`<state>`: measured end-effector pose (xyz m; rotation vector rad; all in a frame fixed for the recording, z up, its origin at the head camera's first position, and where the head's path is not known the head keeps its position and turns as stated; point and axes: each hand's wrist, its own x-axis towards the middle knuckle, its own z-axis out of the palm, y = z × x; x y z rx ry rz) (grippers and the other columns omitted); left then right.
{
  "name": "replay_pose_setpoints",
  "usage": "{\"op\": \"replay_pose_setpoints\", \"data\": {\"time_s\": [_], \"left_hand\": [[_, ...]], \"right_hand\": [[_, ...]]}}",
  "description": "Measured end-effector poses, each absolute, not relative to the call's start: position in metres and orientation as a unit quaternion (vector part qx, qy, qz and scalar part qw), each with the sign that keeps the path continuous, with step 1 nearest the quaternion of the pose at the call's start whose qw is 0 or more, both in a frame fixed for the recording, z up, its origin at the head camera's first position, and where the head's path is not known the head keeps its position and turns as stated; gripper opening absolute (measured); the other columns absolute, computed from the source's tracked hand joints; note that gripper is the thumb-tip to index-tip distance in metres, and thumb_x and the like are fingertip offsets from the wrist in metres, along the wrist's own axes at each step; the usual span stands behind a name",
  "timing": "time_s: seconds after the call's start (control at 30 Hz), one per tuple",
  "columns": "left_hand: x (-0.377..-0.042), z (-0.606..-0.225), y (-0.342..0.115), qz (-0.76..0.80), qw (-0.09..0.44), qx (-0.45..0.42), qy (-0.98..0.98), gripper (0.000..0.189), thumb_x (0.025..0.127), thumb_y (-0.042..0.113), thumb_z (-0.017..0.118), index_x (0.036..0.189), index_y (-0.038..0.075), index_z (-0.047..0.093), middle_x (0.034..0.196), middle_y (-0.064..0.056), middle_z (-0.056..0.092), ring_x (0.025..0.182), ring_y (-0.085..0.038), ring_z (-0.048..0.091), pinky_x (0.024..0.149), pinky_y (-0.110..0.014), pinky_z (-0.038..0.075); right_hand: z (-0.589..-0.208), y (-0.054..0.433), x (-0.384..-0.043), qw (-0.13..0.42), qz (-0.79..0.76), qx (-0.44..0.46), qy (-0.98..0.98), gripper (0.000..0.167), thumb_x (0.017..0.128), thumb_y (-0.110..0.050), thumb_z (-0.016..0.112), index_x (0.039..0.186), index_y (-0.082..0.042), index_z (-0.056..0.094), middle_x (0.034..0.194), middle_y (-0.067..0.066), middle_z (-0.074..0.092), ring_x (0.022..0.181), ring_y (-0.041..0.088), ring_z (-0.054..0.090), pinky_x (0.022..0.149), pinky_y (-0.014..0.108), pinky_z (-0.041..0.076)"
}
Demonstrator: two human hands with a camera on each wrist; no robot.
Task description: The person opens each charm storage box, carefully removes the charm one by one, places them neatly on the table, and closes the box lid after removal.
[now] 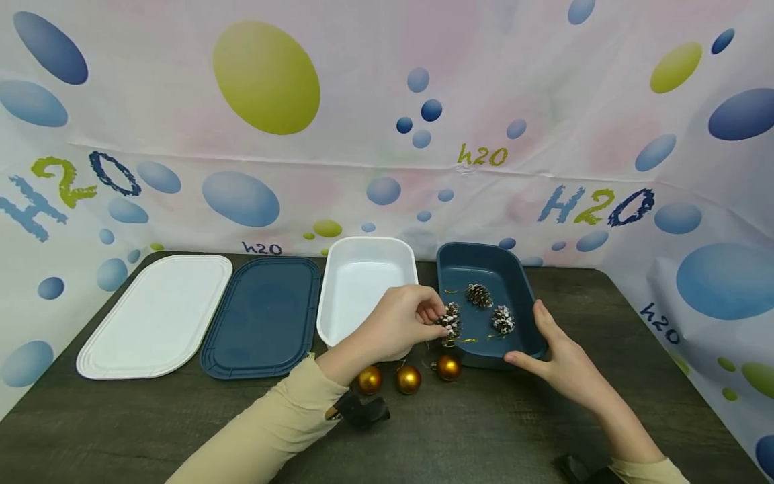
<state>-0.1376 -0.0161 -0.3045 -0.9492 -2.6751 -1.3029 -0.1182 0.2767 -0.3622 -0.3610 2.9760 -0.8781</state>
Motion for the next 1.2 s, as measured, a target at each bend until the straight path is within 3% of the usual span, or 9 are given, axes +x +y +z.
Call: {"op": "replay_pose_setpoints", "data": {"time_s": [0.47,0.7,1.2], "left_hand": [[-0.091,-0.320,-0.078,-0.445,0.001,-0.264,-0.856,0.018,0.078,0.016,0.080,0.084,0.013,0.064,0.077,0.007,0.058,0.067,-0.006,0.054,0.063,-0.024,0.049],[-0.063,-0.330,-0.104,-0.463,-0.008,-0.200,-0.863,0.020,0.078,0.025,0.081,0.084,0.016,0.065,0.075,0.010,0.059,0.065,-0.006,0.056,0.061,-0.025,0.050],[-0.032,-0.351,-0.134,-0.470,-0.038,-0.125,-0.873,0.027,0.075,0.030,0.082,0.080,0.012,0.063,0.070,0.008,0.057,0.060,-0.003,0.054,0.055,-0.023,0.048]], "right_hand": [[-0.362,0.277,-0.119,0.011,-0.281,-0.116,0.953,0.108,0.084,-0.045,0.071,0.152,-0.002,-0.001,0.156,0.020,-0.004,0.136,0.052,0.013,0.097,0.070,0.024],[-0.361,0.277,-0.119,0.011,-0.283,-0.116,0.952,0.108,0.084,-0.044,0.071,0.152,-0.002,-0.002,0.156,0.020,-0.004,0.136,0.052,0.011,0.097,0.070,0.024],[-0.362,0.277,-0.119,0.010,-0.279,-0.117,0.953,0.108,0.084,-0.045,0.071,0.152,-0.002,-0.002,0.157,0.019,-0.005,0.136,0.052,0.012,0.097,0.070,0.024]]}}
